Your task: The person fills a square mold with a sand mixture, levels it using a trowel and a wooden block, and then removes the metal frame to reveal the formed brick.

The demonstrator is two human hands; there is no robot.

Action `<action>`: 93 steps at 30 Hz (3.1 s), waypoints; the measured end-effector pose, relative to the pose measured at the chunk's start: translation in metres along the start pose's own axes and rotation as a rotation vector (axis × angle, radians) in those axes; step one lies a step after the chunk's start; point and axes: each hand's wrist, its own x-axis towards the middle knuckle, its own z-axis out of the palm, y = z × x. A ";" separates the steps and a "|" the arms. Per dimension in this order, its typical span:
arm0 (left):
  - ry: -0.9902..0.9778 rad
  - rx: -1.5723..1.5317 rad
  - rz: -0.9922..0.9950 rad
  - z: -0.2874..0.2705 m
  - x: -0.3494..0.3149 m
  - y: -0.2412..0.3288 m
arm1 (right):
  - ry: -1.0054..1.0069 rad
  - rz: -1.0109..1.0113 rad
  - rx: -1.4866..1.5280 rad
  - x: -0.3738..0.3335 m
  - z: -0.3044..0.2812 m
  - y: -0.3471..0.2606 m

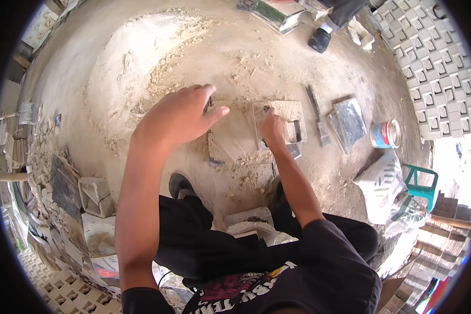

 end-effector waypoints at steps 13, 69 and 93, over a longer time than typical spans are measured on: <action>-0.155 -0.008 -0.093 -0.002 0.006 0.006 | -0.004 -0.035 0.011 -0.064 0.003 0.005; -0.092 -0.016 -0.116 -0.020 -0.021 -0.006 | -0.036 -0.004 0.108 -0.008 0.028 -0.062; -0.083 0.038 -0.137 -0.020 -0.033 -0.021 | -0.093 -0.095 0.125 -0.033 0.052 -0.103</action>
